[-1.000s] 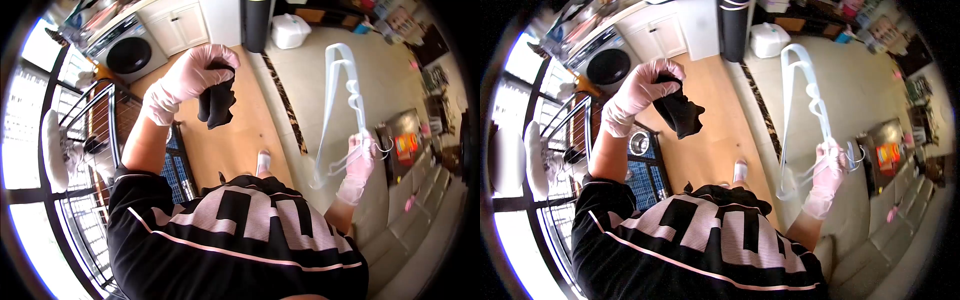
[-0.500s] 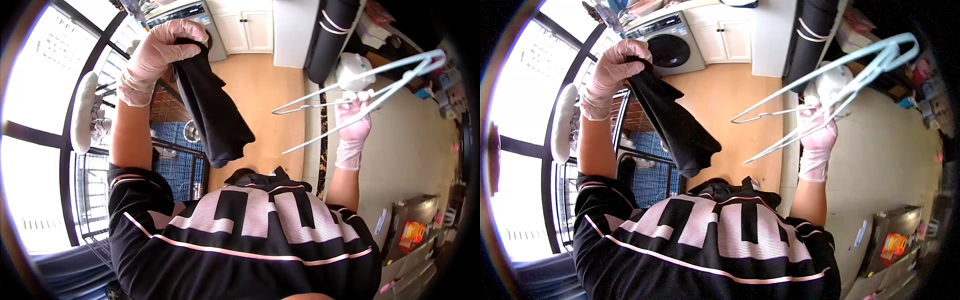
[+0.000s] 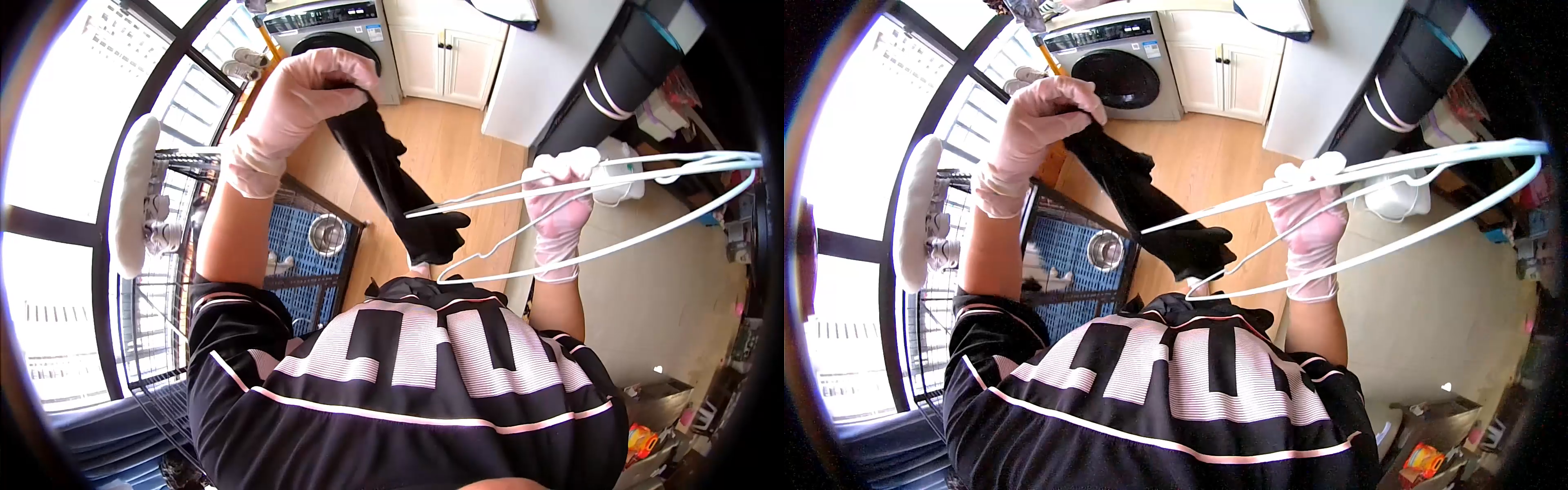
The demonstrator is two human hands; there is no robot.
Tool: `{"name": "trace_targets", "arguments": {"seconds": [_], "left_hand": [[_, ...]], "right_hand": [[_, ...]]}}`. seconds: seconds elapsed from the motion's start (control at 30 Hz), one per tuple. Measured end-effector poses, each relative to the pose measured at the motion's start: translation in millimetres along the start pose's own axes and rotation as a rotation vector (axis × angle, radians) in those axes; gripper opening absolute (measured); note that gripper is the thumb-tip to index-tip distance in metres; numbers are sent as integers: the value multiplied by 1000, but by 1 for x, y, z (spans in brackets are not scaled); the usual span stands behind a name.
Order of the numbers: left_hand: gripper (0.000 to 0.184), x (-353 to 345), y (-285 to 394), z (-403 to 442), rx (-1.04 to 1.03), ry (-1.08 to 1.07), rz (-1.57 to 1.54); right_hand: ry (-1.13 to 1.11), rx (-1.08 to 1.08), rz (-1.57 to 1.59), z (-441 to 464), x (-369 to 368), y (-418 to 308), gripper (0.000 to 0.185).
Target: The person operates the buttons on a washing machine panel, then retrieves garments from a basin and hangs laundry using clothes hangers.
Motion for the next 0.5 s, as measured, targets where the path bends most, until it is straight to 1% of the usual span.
{"name": "trace_targets", "arguments": {"seconds": [0.03,0.07,0.13,0.17,0.3,0.33,0.4,0.43,0.5], "left_hand": [[19,5,-7,10,74,4,-128],[20,11,-12,24,35,-17,-127],[21,22,-24,48,43,-81,-196],[22,25,-28,60,33,-49,-261],[21,51,-54,105,-43,-57,-229],[21,60,-62,114,-21,-47,-210],[19,72,-75,131,26,-9,-171],[18,76,-76,142,19,-28,-176],[18,85,-86,161,49,7,-123]], "right_hand": [[48,-10,2,13,5,5,4],[31,-28,-74,29,16,8,5],[-21,-58,-17,56,31,12,9],[-2,-86,17,67,34,14,13],[-62,-51,-60,115,55,10,14],[-68,-29,-83,131,57,9,14],[-86,41,-124,166,65,2,7],[-62,47,-101,183,71,-3,8],[-43,62,-82,221,83,-11,11]]}}
Point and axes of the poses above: each hand's wrist, its own z-axis towards the middle knuckle, its own x-axis out of the back of the hand, y = z × x, the point moved 1 cm from there along z, towards the middle knuckle, and after that the axes turned 7 degrees about z, right-handed, at the moved point
